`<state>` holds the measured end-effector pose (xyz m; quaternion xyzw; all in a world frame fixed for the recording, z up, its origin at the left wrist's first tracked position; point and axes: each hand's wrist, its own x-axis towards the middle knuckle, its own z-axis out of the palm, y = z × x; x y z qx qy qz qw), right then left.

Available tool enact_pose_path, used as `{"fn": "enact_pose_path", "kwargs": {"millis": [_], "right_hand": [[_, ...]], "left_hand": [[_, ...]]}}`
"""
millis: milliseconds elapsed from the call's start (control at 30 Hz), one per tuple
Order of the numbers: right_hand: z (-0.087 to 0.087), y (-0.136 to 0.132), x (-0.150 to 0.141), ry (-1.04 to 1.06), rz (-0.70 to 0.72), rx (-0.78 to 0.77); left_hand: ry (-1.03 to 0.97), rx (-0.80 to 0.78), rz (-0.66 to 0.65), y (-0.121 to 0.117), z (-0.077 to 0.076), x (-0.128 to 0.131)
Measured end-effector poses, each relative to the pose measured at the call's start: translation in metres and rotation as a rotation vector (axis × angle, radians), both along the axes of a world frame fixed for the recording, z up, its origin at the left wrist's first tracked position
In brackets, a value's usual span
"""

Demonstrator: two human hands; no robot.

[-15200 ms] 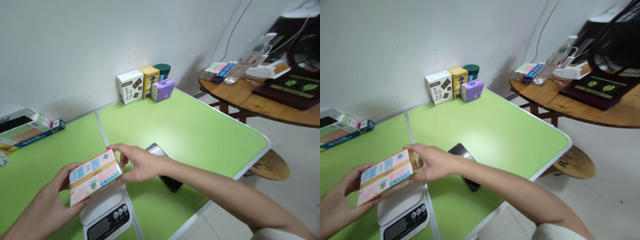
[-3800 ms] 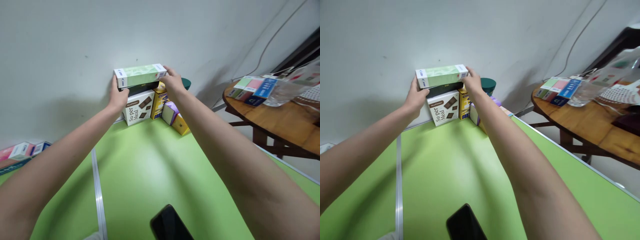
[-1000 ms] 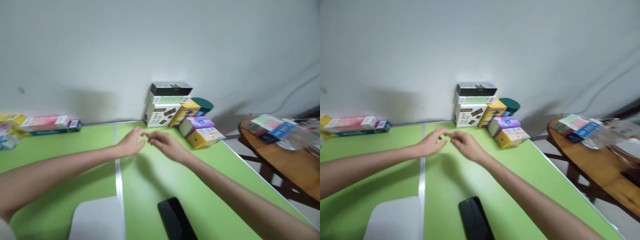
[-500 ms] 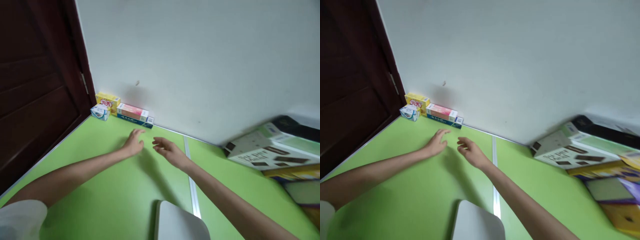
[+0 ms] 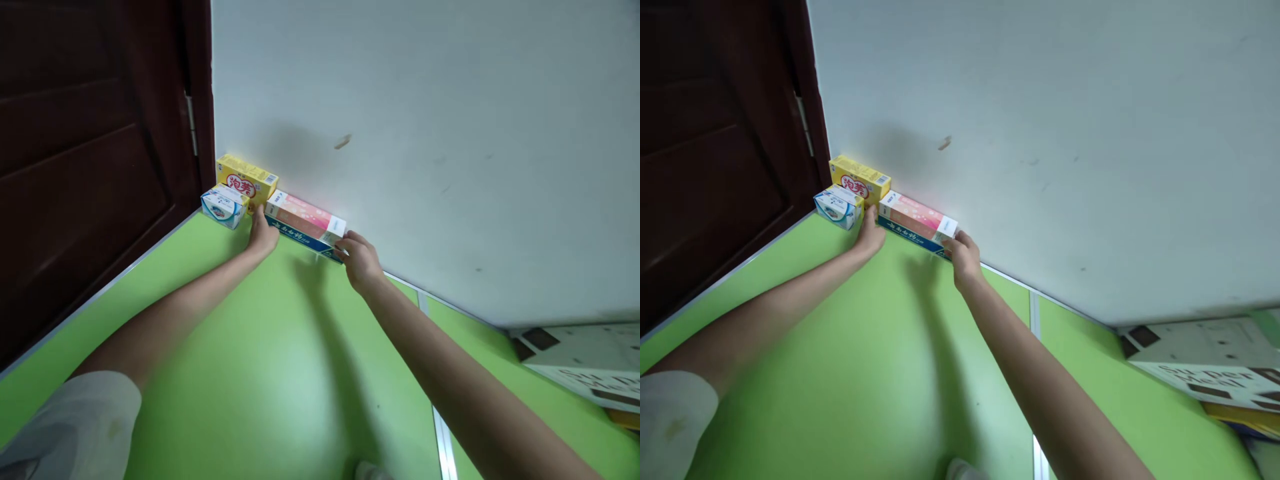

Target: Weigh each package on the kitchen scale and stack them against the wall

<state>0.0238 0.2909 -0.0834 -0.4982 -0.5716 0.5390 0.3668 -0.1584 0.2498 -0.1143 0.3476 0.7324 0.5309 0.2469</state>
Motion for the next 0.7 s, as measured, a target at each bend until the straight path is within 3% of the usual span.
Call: {"fn": "enact_pose_path", "kwargs": {"millis": [167, 300, 500, 700], "right_hand": [[0.011, -0.01, 0.013, -0.012, 0.161, -0.007], [0.027, -0.038, 0.041, 0.004, 0.142, -0.105], [0.041, -0.119, 0.129, 0.02, 0.102, -0.208], [0.045, -0.239, 0.236, -0.133, 0.057, -0.177]], "left_hand": [[0.058, -0.066, -0.034, -0.003, 0.008, 0.0], [0.099, -0.08, -0.095, -0.042, 0.025, 0.016], [0.325, -0.131, -0.47, -0.157, 0.039, 0.076], [0.466, -0.202, -0.64, -0.284, 0.028, 0.146]]}}
